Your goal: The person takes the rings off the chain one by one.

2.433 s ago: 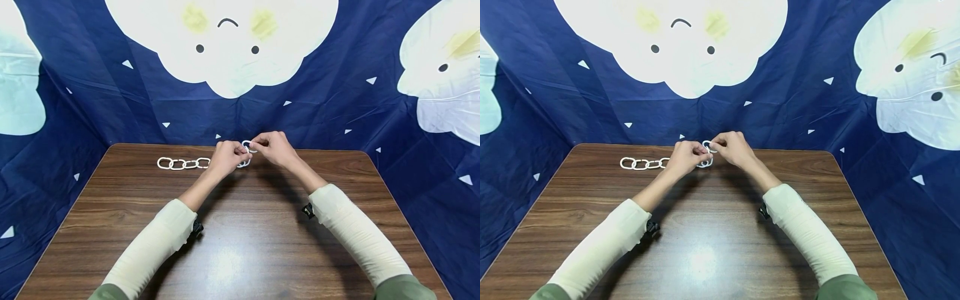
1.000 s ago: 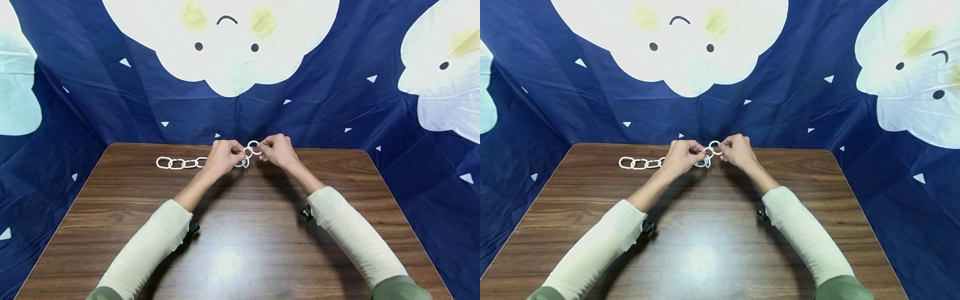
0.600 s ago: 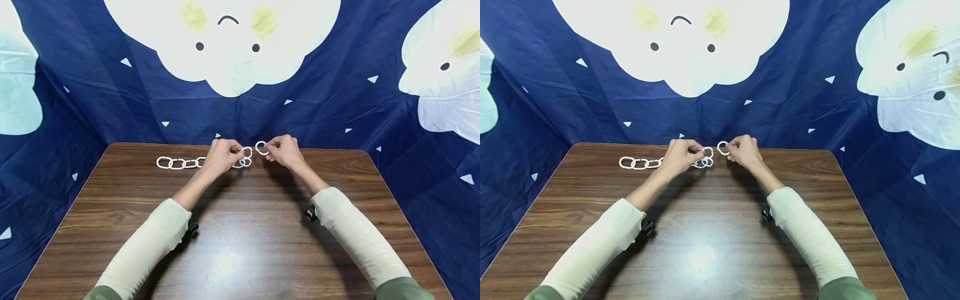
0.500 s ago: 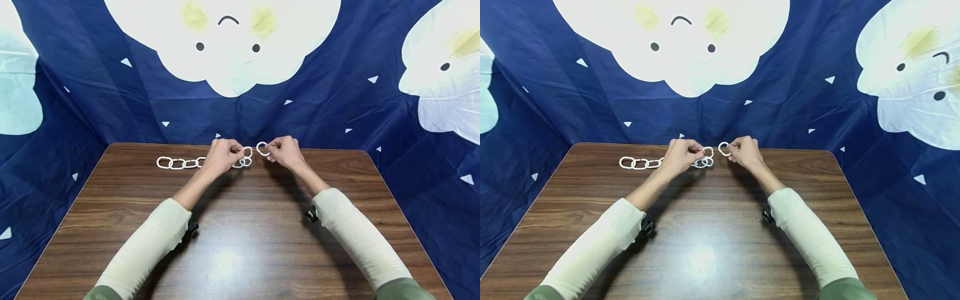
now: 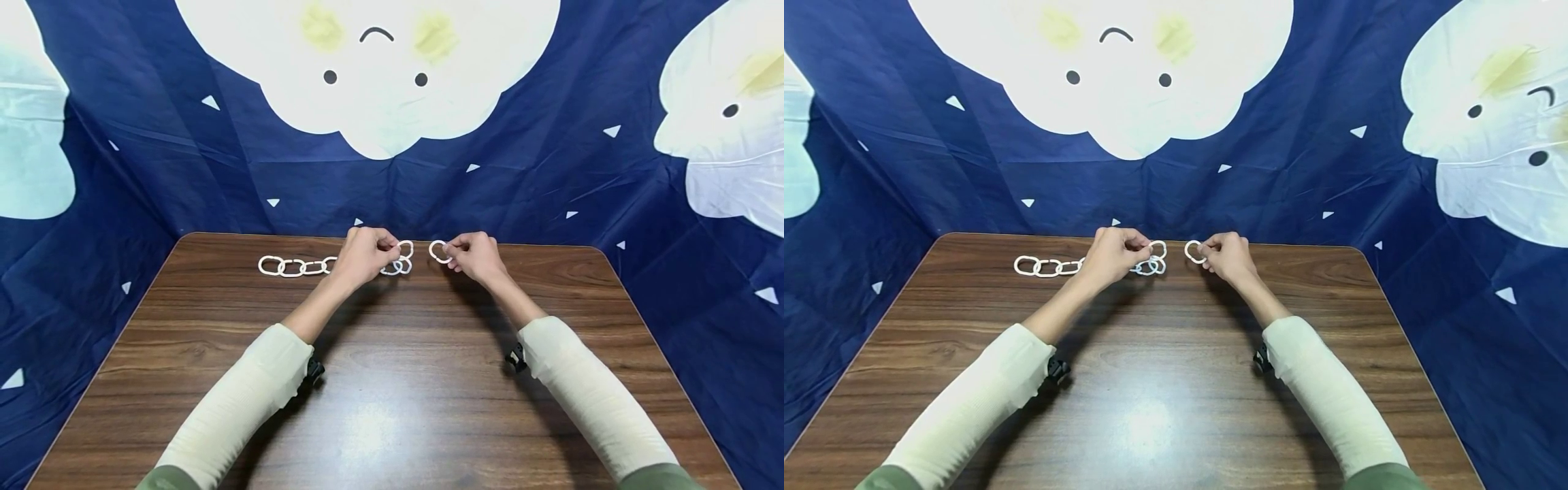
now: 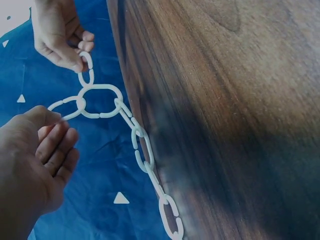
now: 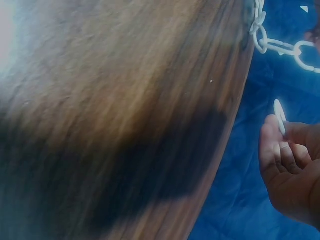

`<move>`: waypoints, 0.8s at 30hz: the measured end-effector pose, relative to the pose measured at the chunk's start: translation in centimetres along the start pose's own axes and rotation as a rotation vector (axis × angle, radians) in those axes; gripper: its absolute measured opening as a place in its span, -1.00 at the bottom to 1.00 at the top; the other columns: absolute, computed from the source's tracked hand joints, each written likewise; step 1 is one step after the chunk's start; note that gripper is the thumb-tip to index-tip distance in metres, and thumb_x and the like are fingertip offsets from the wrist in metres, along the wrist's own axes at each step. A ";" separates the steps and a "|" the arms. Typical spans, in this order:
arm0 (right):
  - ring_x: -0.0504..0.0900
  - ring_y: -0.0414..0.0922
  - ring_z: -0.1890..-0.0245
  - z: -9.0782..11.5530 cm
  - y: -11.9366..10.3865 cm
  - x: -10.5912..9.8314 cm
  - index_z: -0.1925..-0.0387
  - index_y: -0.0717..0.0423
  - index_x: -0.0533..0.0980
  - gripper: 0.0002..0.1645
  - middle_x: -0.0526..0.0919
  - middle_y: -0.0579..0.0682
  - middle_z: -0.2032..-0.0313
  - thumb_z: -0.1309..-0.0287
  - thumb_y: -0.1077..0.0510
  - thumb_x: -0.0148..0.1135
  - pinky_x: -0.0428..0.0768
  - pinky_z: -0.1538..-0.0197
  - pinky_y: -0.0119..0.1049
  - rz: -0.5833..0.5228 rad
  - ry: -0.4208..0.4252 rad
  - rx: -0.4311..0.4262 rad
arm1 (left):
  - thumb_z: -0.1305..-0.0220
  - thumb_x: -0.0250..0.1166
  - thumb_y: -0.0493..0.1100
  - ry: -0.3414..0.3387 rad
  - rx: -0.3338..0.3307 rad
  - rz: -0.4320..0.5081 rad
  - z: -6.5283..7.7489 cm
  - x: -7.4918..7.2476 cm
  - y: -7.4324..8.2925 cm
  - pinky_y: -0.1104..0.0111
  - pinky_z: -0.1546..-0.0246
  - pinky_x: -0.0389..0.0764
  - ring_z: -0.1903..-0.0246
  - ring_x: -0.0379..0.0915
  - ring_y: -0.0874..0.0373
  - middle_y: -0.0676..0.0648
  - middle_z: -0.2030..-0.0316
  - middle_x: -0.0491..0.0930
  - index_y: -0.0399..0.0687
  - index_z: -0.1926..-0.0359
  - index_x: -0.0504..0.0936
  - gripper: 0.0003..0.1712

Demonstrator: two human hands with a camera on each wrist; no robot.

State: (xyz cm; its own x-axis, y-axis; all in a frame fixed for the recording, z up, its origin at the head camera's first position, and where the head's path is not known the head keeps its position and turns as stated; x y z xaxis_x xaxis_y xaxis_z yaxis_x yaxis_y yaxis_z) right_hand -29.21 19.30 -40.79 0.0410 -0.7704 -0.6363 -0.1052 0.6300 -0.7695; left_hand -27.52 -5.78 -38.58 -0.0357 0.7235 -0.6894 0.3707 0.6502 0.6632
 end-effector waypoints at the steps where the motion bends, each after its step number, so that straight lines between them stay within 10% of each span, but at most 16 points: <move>1: 0.92 0.20 0.32 0.0 0.2 0.0 0.07 0.31 0.82 -0.74 0.89 0.23 0.38 -0.58 0.16 0.39 0.89 0.19 0.01 0.004 -0.001 0.008 | -0.33 0.48 -0.18 0.000 0.000 0.000 0.0 0.0 0.0 0.12 -0.02 0.78 0.20 0.83 0.03 -0.08 0.28 0.92 -0.14 0.16 0.92 -0.84; 24: 0.82 -0.22 0.42 0.6 5.2 -1.5 -0.07 0.43 0.74 -0.70 0.89 0.33 0.21 -0.62 0.22 0.30 0.85 0.23 -0.31 -0.022 -0.021 0.130 | -0.49 0.49 -0.20 -0.017 0.039 -0.004 0.0 0.1 0.3 0.08 -0.07 0.78 0.11 0.84 0.01 -0.09 0.22 0.93 -0.15 0.13 0.91 -0.88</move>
State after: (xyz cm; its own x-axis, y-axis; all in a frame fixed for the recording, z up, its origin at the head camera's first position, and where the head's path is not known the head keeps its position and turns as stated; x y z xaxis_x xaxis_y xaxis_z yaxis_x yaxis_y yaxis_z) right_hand -29.26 23.80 -43.85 0.0629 -0.7827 -0.6192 0.0258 0.6215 -0.7830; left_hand -27.44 -5.53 -38.45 -0.0218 0.7169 -0.6968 0.4065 0.6431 0.6490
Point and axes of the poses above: each hand's wrist, its own z-axis away from the middle knuckle, its own x-axis out of the palm, y = z × x, the point moved 4 cm from there along -z, towards the middle knuckle
